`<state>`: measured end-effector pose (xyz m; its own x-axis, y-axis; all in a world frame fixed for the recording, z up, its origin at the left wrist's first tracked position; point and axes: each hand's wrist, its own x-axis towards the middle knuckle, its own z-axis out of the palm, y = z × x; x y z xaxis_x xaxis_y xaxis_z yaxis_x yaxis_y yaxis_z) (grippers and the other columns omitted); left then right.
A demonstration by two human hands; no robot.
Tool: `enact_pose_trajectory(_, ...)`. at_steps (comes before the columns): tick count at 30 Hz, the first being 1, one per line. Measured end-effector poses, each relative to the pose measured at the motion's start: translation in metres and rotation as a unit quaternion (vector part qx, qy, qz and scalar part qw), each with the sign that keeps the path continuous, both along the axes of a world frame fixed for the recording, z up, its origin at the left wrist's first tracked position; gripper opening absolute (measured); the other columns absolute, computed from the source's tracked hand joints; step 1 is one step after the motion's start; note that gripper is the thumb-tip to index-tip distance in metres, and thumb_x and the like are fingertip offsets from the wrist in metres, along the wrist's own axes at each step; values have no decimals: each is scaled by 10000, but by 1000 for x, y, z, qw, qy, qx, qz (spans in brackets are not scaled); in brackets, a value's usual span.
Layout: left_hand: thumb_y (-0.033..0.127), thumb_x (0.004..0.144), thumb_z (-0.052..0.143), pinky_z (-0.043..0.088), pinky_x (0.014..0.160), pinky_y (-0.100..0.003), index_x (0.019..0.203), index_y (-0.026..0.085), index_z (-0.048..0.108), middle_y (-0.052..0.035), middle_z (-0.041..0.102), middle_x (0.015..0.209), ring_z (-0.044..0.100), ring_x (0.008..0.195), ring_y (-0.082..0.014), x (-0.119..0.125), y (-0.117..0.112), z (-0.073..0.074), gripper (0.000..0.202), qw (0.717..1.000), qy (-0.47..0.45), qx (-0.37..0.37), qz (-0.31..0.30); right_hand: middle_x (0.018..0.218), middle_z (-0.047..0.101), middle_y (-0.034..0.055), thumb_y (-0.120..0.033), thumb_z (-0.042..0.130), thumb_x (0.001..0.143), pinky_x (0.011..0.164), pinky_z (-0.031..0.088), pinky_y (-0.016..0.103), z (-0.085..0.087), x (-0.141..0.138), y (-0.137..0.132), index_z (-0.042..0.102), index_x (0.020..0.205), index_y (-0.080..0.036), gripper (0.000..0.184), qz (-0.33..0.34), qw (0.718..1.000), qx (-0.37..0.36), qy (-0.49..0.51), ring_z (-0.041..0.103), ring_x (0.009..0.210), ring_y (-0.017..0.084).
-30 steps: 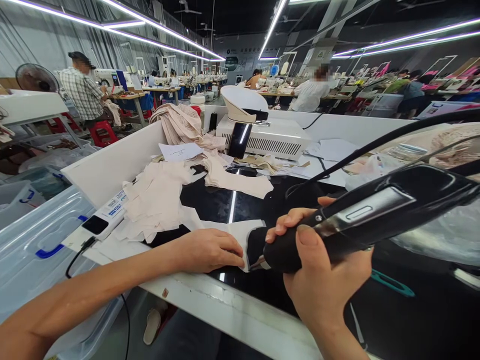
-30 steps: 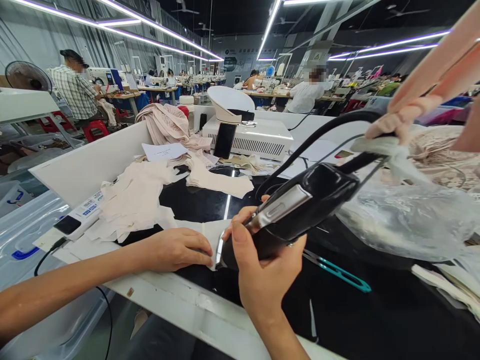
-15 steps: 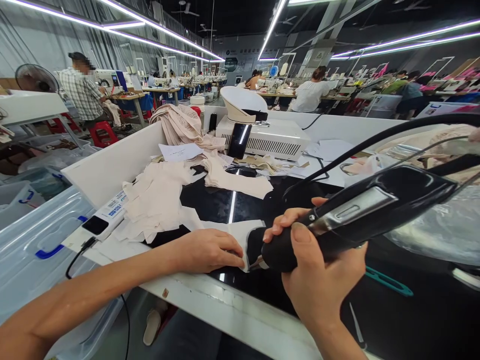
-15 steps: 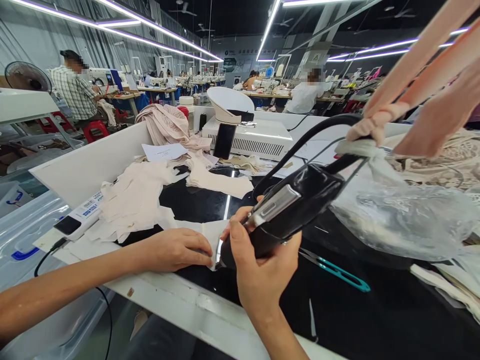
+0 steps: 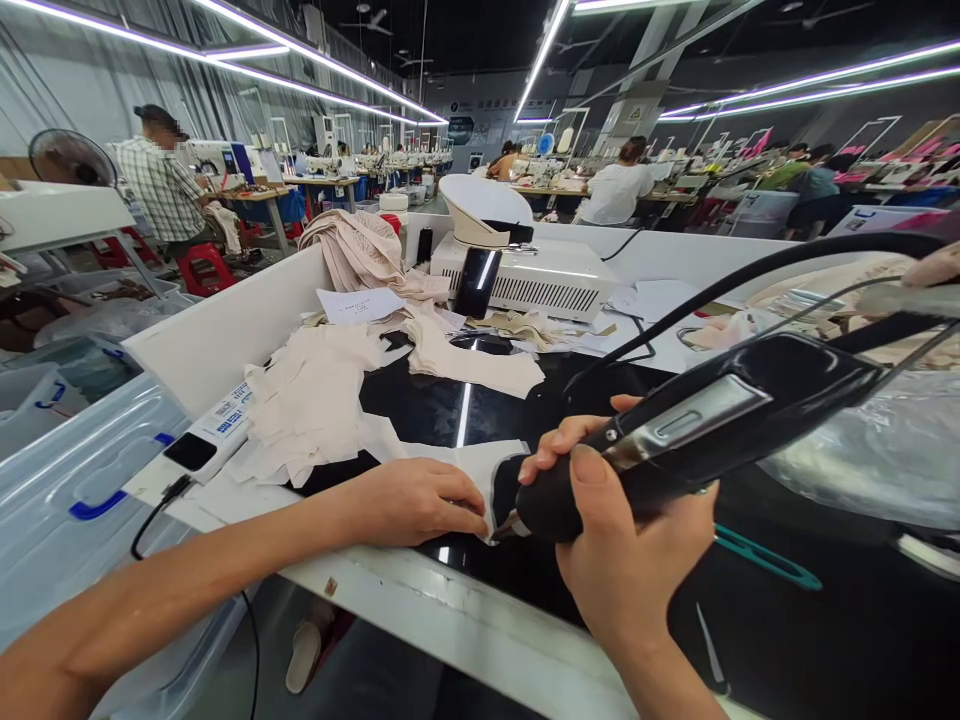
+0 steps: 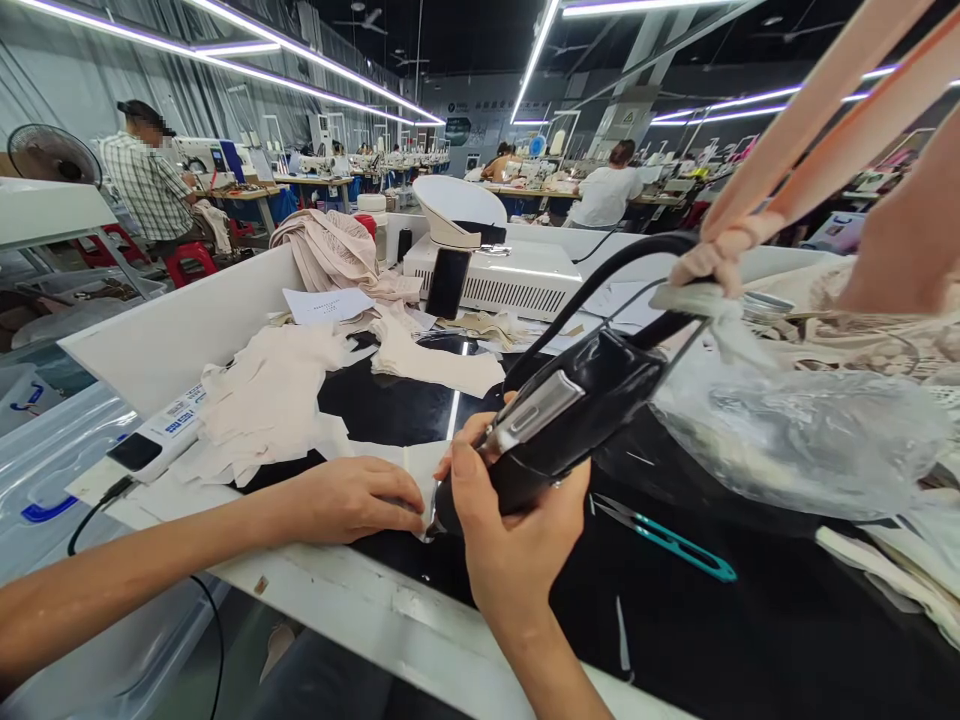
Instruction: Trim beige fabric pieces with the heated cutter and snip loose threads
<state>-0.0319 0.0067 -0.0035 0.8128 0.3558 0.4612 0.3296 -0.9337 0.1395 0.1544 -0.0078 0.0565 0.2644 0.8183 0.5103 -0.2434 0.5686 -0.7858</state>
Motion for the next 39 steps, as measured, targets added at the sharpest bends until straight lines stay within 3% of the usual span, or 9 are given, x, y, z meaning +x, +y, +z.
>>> enact_pose_trajectory(17,101,1087,531,571,996,-299,1143,166,776,-94,788,1167,743,1076,-194,-1,-1,1,260,1000,10,-22,1,785,678,-63,-322,857,853,554,577,315,-1,-1,-2,614,1146,-300,382,-17,1000,-7,-15,636,613,157)
enact_pose_trajectory(27,112,1081,504,588,970,-320,1137,133,750,-114,790,1126,743,1054,-218,-8,-13,10,254,999,-11,-47,-18,839,689,-48,-378,858,872,519,576,307,1,11,-10,601,1209,-302,431,21,999,-1,-44,645,595,154)
enact_pose_trajectory(30,159,1083,530,595,965,-331,1132,137,748,-115,795,1097,749,1025,-221,-14,-24,15,225,997,-9,-68,-38,827,698,-50,-438,902,816,516,576,320,8,23,-2,609,1138,-298,457,-13,998,15,-58,645,588,166)
enact_pose_trajectory(34,195,1099,534,595,961,-326,1168,149,738,-91,804,1044,754,968,-205,-17,-33,25,220,996,3,-83,-42,772,699,-52,-514,910,781,571,564,344,12,40,14,609,981,-271,435,-117,982,10,-147,640,563,174)
enact_pose_trajectory(36,189,1105,523,592,968,-331,1177,151,733,-85,804,1039,747,976,-202,-13,-31,29,226,998,1,-60,-24,772,693,-48,-537,895,787,619,566,360,11,44,21,610,954,-258,432,-149,973,2,-174,651,579,179)
enact_pose_trajectory(39,178,1103,526,588,975,-350,1178,133,726,-93,791,1052,731,979,-205,1,-22,29,218,1000,-4,-1,15,771,680,-54,-511,864,821,592,571,356,8,43,29,590,941,-257,393,-137,982,16,-132,652,550,171)
